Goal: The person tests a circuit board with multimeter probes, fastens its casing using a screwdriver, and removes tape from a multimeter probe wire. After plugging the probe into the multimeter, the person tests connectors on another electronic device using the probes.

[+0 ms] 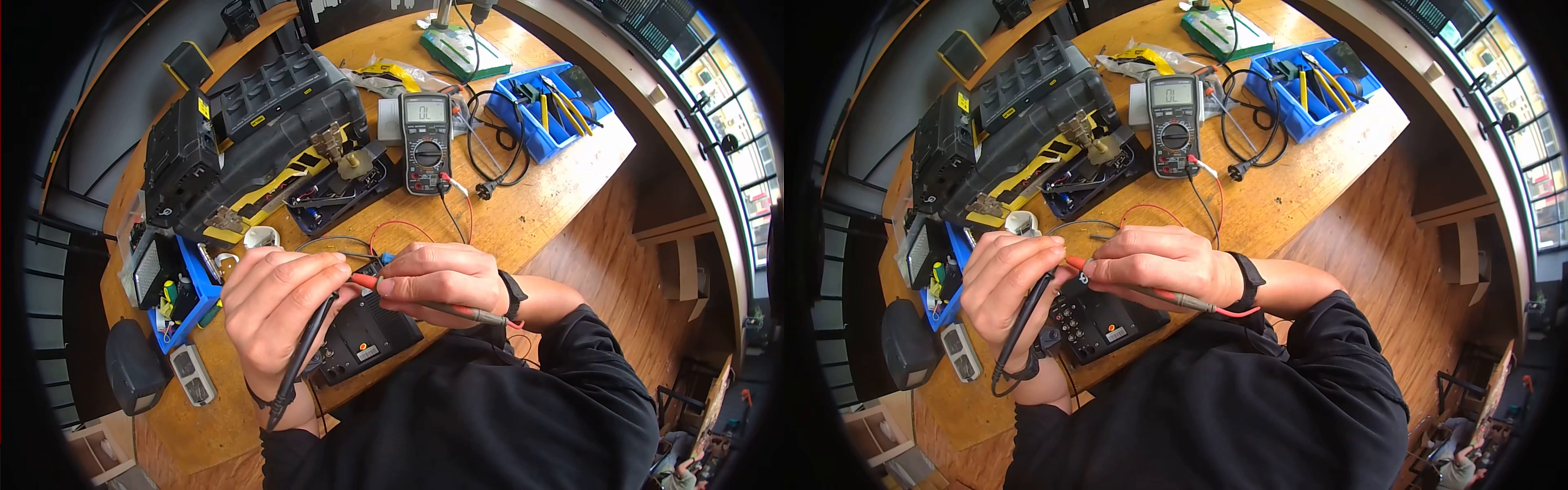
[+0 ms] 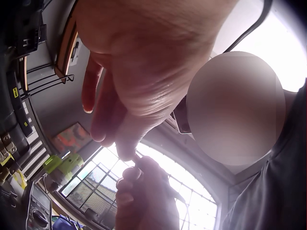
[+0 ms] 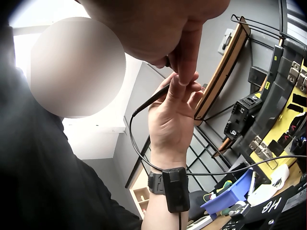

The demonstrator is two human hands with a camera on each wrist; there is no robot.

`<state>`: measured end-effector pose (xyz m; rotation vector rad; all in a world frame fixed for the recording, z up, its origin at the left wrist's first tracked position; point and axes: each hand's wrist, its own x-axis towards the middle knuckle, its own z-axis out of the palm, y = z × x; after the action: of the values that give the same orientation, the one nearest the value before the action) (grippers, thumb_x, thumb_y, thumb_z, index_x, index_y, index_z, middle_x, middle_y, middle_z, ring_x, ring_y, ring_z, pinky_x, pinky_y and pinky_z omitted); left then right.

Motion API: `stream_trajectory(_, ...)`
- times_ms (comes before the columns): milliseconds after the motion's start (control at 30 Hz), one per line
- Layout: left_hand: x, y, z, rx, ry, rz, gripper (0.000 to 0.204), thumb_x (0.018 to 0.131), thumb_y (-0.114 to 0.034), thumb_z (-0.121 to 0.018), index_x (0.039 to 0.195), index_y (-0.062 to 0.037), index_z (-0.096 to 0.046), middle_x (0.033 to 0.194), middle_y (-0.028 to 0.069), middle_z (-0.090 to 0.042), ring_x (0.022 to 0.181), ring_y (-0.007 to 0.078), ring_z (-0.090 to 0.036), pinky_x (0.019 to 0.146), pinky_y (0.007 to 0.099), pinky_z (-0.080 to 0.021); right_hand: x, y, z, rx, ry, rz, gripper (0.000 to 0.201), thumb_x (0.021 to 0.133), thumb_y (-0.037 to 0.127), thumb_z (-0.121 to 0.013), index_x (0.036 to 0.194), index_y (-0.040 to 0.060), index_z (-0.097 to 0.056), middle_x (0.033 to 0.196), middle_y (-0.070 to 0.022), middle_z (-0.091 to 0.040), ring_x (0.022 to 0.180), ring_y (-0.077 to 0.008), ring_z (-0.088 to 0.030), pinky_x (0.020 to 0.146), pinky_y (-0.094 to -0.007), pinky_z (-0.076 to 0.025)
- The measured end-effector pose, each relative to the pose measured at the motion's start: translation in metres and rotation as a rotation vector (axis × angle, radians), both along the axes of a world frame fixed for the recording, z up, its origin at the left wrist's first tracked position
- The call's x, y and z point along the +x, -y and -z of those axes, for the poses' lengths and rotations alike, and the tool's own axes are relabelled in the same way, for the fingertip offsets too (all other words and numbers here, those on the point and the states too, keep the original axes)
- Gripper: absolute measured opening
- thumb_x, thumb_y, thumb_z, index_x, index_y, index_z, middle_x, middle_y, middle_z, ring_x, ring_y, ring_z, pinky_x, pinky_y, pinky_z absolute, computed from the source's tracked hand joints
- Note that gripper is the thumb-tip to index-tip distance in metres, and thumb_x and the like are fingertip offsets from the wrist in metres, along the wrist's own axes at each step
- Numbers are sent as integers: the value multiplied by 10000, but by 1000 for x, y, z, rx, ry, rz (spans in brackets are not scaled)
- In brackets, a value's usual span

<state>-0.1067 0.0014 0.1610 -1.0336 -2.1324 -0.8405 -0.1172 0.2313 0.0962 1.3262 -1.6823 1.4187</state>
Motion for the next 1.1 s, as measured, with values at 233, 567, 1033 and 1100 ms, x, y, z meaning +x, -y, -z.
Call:
stream_trajectory(233,-3,1,0,-32,1,33,307,651,-11,-897,936,-14,-782,902,91,-774,772,261,-748,689,370,-528,0,-2,1,16,39,-47,383,850,-30,-897,1175,-84,-701,987,-212,-752,834,-315,-786,722,-395,-654)
stream_trajectory(567,0,12,-5,-64,-82,21,296,685,53,-866,962,5,-773,918,127,-781,799,281,-746,722,384,-528,-67,-46,28,431,184,673,324,958,90,-785,1271,43,-716,1101,-140,-698,990,-344,-691,860,-411,-580)
stream_trajectory(1033,1,6,-7,-61,-77,-5,277,675,-26,-899,926,-31,-781,897,81,-778,759,240,-741,687,363,-511,-105,-90,82,575,93,999,250,983,132,-732,1231,98,-739,1067,-105,-662,978,-310,-657,817,-424,-581)
stream_trajectory(1100,1,7,-6,-66,-74,-1,274,674,-24,-898,921,-31,-780,894,82,-778,757,239,-740,693,367,-514,-104,-89,83,562,105,991,256,985,131,-731,1239,97,-741,1065,-102,-665,981,-311,-660,820,-424,-583)
